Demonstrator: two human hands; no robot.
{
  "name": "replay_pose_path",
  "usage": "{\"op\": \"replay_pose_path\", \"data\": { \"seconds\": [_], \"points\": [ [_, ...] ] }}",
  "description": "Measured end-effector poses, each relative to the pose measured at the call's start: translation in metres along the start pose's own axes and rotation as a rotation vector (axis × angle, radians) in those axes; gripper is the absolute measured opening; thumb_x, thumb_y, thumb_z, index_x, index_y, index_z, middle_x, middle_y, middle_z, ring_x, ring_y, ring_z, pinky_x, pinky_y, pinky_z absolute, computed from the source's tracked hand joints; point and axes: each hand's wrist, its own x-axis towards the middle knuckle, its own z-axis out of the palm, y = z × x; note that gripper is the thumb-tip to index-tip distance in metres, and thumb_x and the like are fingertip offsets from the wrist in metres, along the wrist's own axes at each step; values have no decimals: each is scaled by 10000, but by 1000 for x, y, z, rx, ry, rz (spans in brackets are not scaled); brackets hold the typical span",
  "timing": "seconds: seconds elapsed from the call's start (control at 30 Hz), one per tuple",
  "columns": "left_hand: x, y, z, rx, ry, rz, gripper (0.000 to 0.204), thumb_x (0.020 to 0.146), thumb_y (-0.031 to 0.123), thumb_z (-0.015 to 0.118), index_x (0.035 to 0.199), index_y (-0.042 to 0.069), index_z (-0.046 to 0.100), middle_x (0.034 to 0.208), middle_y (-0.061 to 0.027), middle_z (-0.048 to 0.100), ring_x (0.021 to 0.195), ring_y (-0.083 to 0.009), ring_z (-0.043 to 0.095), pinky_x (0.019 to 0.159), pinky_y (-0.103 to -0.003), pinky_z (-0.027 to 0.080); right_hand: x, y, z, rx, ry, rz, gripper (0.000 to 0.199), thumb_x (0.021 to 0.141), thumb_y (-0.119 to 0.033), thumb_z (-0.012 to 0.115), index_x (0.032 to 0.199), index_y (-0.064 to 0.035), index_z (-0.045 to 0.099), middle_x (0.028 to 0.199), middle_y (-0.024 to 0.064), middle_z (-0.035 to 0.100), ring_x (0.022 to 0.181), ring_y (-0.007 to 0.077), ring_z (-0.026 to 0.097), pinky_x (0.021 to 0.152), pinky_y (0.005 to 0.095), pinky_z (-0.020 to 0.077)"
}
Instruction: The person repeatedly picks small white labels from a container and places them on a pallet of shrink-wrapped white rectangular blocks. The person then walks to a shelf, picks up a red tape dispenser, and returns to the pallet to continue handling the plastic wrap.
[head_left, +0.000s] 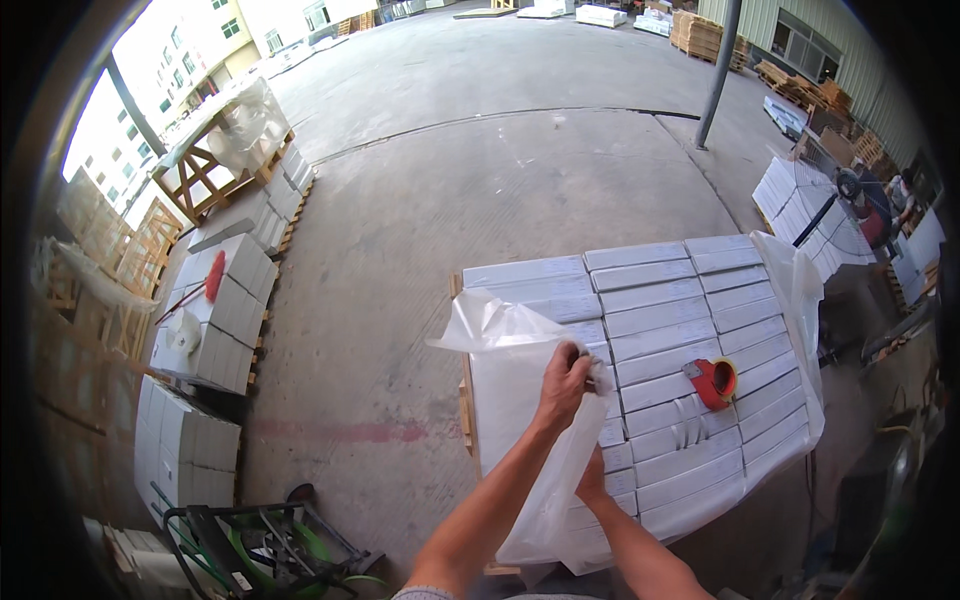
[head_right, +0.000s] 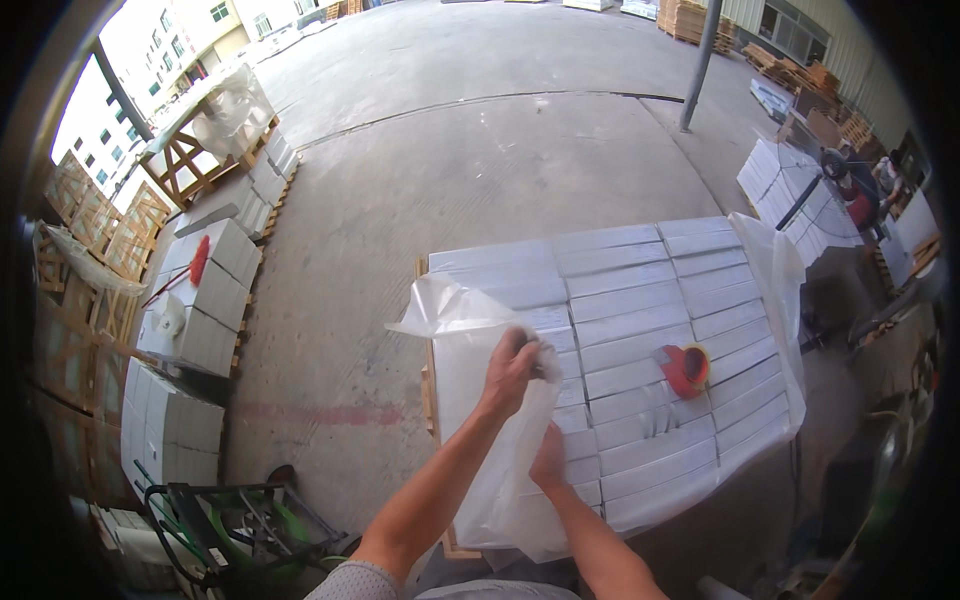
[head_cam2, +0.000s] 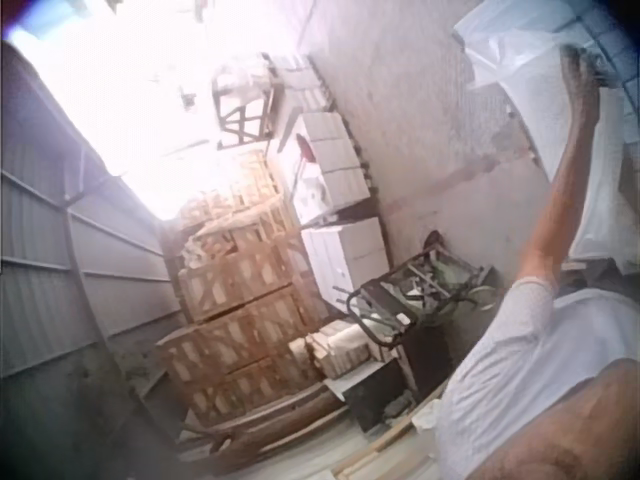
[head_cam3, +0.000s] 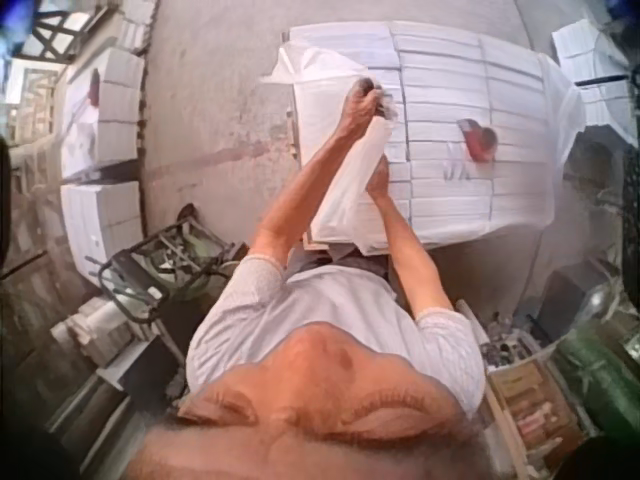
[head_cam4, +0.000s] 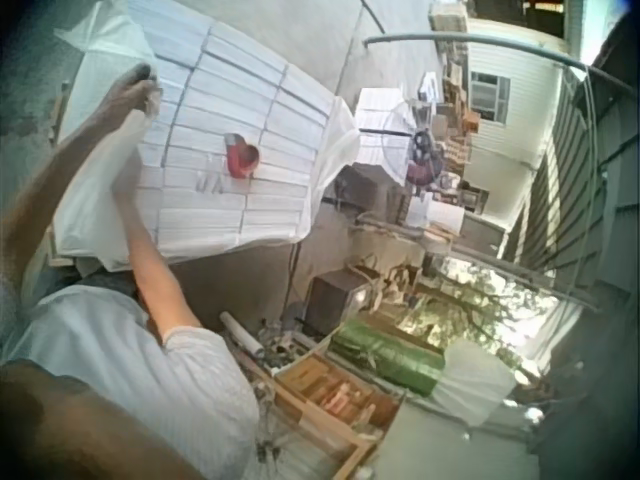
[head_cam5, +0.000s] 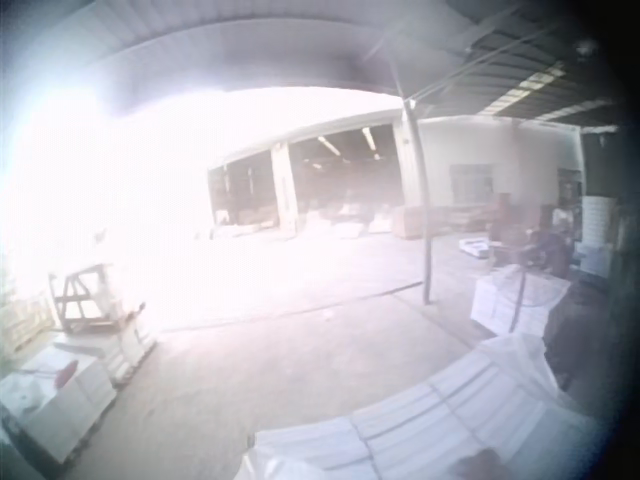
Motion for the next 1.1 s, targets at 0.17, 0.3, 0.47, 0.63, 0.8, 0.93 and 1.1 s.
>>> {"op": "replay_pose_path", "data": {
  "seconds": [0.17, 0.3, 0.47, 0.63, 0.8, 0.93, 1.1],
  "points": [
    [51, -70, 0, 319, -4, -21, 207, 894, 46, 526, 1071, -62, 530, 946, -148, 614, 760, -214, 642, 653, -319, 552, -25, -64, -93, 1198, -184, 711, 482, 972, -350, 507, 1297, 6, 495, 1188, 167, 609, 1109, 282, 589, 918, 373, 484],
    [59, -94, 19, 296, 11, -70, 216, 876, 43, 524, 1048, -86, 522, 923, -175, 609, 732, -235, 657, 646, -339, 573, -82, -84, -103, 793, -411, 646, 558, 900, -371, 631, 1276, 22, 506, 1186, 174, 616, 1108, 293, 595, 931, 372, 484],
    [72, -117, 20, 224, 55, -173, 220, 863, 30, 525, 1049, -83, 497, 899, -178, 582, 733, -263, 661, 630, -361, 589, -129, -97, -75, 362, -643, 511, 390, 844, -338, 683, 1034, 3, 672, 930, 125, 703, 912, 220, 667, 823, 340, 502],
    [79, -103, 24, 164, 17, -233, 301, 859, 38, 521, 1116, -91, 431, 909, -209, 556, 707, -308, 667, 608, -376, 585, -125, -93, -116, 451, -461, 845, 295, 844, -283, 660, 906, 1, 709, 764, 102, 712, 734, 211, 686, 716, 338, 523],
    [86, -117, 17, 214, -40, -283, 308, 865, 49, 525, 1141, -75, 465, 926, -180, 565, 745, -279, 667, 630, -367, 577, -157, -37, -185, 58, -321, 667, 273, 835, -254, 620, 872, 6, 693, 703, 149, 679, 629, 236, 679, 612, 359, 527],
    [82, -138, 11, 461, -135, -70, 317, 885, 57, 527, 1189, -34, 519, 1058, -187, 604, 897, -298, 660, 763, -387, 543, -191, 23, -189, 31, -70, 768, 194, 843, -135, 588, 830, 30, 690, 656, 104, 685, 535, 150, 649, 539, 298, 531],
    [48, -138, -21, 1223, 123, 416, 431, 872, 117, 586, 1282, 4, 514, 1323, -212, 499, 1211, -378, 492, 1009, -452, 398, -167, 39, -212, 55, 155, 766, 136, 867, -49, 535, 859, 22, 651, 677, 92, 684, 544, 138, 636, 545, 270, 532]
  ]
}}
